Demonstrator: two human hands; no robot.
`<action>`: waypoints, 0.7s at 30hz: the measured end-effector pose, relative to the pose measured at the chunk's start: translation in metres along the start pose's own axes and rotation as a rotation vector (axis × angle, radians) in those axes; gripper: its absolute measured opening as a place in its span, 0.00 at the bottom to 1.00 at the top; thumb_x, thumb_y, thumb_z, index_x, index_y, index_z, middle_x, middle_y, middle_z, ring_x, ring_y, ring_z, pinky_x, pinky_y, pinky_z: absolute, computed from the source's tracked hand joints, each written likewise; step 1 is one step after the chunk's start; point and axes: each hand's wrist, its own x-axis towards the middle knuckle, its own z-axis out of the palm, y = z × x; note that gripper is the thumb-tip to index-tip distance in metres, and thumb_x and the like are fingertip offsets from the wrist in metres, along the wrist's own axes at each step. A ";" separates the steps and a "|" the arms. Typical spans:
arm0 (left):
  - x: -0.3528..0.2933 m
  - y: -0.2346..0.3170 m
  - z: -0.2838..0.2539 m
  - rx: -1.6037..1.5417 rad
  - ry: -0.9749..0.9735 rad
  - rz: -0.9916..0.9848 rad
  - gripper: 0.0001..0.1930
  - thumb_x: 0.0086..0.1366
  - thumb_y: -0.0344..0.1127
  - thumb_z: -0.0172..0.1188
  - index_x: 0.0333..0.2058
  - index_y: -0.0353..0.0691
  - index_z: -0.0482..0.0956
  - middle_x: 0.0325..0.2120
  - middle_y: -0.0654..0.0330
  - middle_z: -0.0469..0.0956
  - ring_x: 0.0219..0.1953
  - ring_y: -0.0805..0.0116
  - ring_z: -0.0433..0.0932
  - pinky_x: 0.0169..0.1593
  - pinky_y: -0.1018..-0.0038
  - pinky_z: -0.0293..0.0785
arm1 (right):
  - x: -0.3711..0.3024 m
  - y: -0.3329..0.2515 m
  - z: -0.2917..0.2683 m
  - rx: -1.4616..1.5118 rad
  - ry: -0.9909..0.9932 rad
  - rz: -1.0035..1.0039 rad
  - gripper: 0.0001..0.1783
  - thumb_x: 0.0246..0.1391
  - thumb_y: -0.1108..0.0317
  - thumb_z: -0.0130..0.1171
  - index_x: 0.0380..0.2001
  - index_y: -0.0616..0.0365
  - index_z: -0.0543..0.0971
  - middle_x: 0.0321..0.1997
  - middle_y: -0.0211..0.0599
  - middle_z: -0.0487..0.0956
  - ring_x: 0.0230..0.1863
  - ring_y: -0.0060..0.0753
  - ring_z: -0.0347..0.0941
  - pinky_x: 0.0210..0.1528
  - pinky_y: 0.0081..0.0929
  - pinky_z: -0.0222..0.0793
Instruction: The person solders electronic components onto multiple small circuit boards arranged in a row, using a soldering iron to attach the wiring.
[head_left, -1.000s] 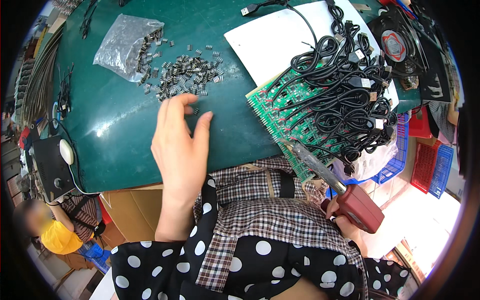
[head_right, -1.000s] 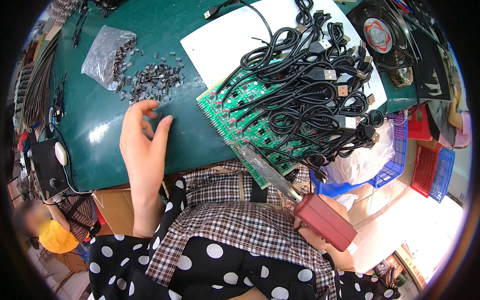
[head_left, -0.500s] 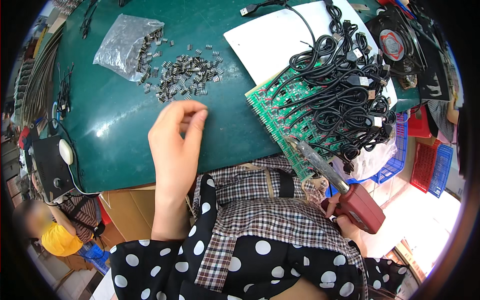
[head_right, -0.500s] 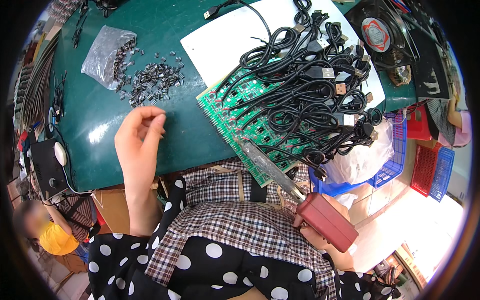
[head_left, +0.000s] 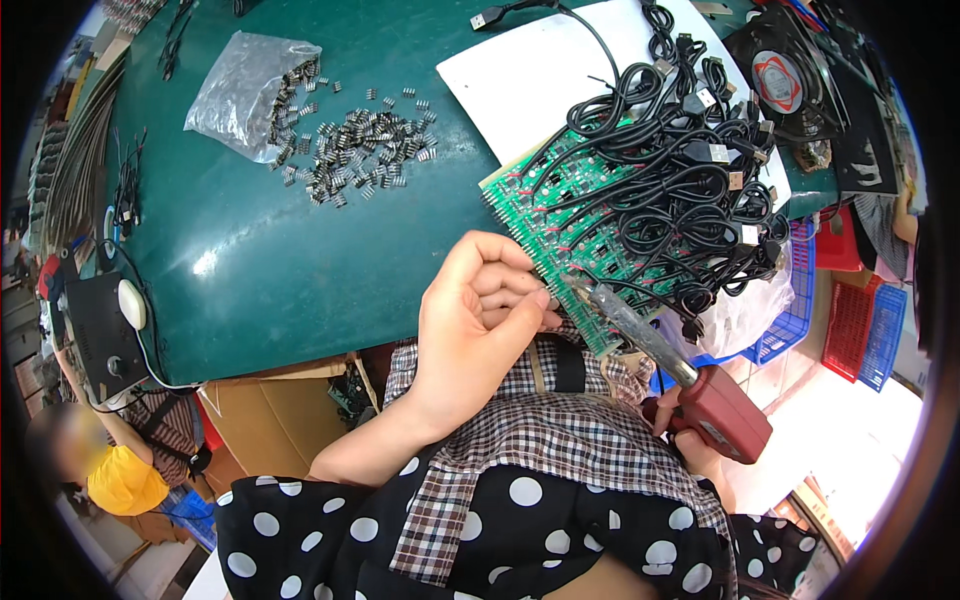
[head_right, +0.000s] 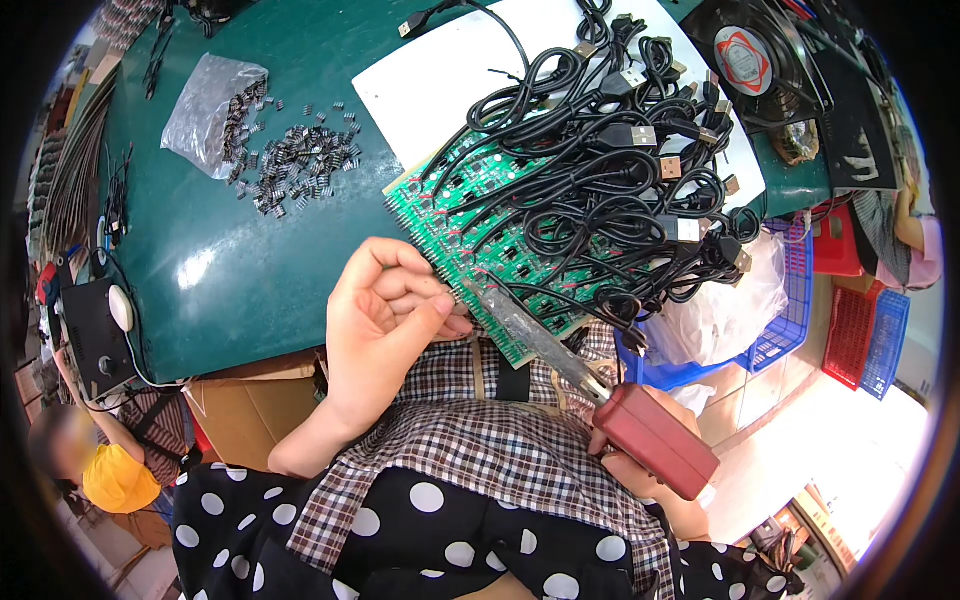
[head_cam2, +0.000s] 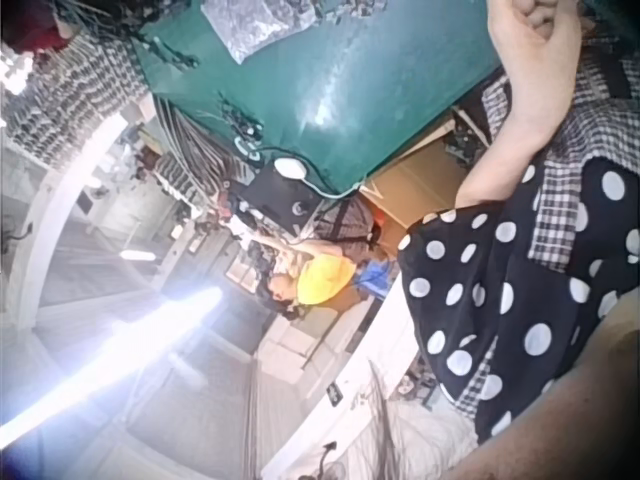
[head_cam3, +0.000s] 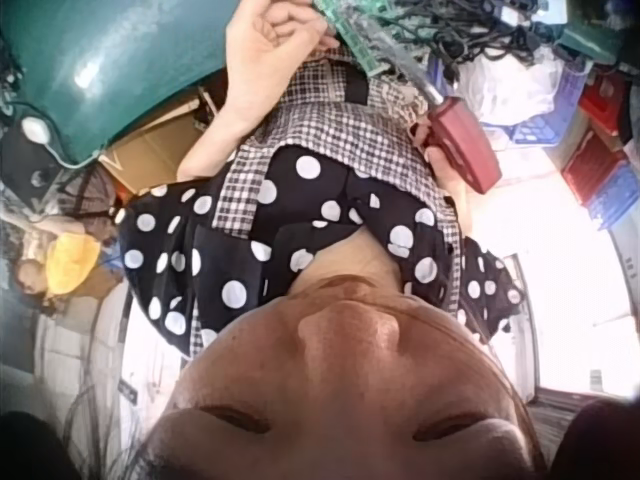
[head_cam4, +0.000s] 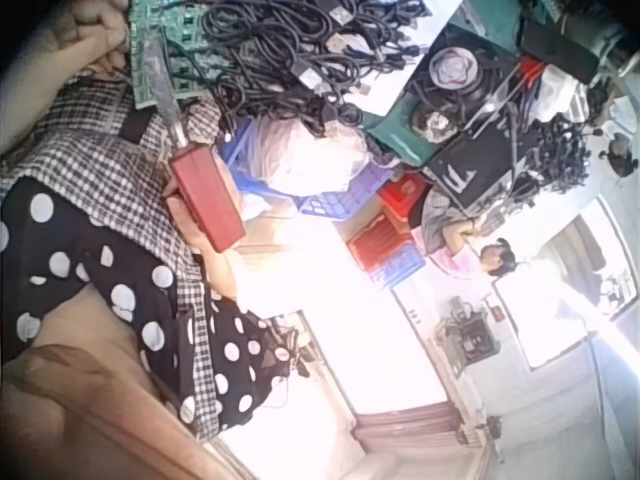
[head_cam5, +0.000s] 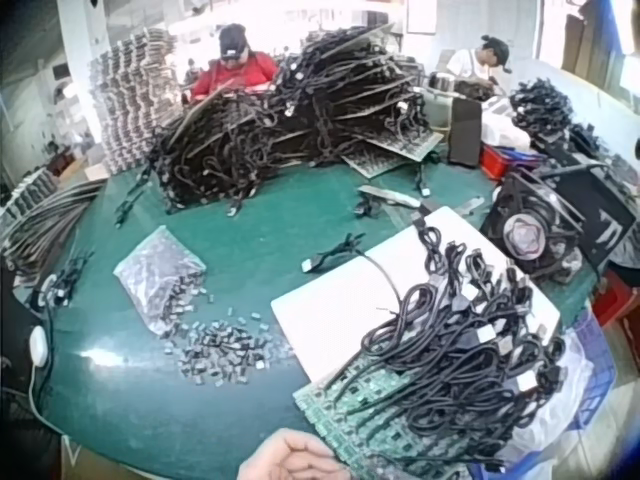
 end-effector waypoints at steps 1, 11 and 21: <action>0.001 0.000 0.000 0.001 -0.003 -0.001 0.11 0.57 0.19 0.52 0.38 0.33 0.62 0.27 0.58 0.74 0.28 0.70 0.77 0.33 0.80 0.76 | -0.001 0.001 0.000 0.001 0.003 0.001 0.13 0.30 0.68 0.59 0.25 0.59 0.74 0.21 0.29 0.75 0.25 0.30 0.71 0.31 0.22 0.65; 0.001 -0.001 0.002 0.059 0.013 0.009 0.12 0.57 0.20 0.51 0.37 0.36 0.59 0.25 0.59 0.73 0.27 0.72 0.77 0.30 0.81 0.75 | -0.010 0.020 -0.013 -0.104 -0.034 -0.021 0.20 0.30 0.63 0.61 0.31 0.60 0.75 0.26 0.34 0.76 0.26 0.34 0.73 0.33 0.24 0.67; 0.001 0.001 0.003 0.064 0.020 0.020 0.11 0.57 0.19 0.50 0.36 0.37 0.60 0.25 0.59 0.72 0.26 0.73 0.76 0.30 0.82 0.74 | -0.006 0.018 -0.012 -0.155 -0.071 -0.015 0.21 0.28 0.64 0.63 0.31 0.59 0.76 0.29 0.35 0.76 0.29 0.38 0.74 0.35 0.26 0.68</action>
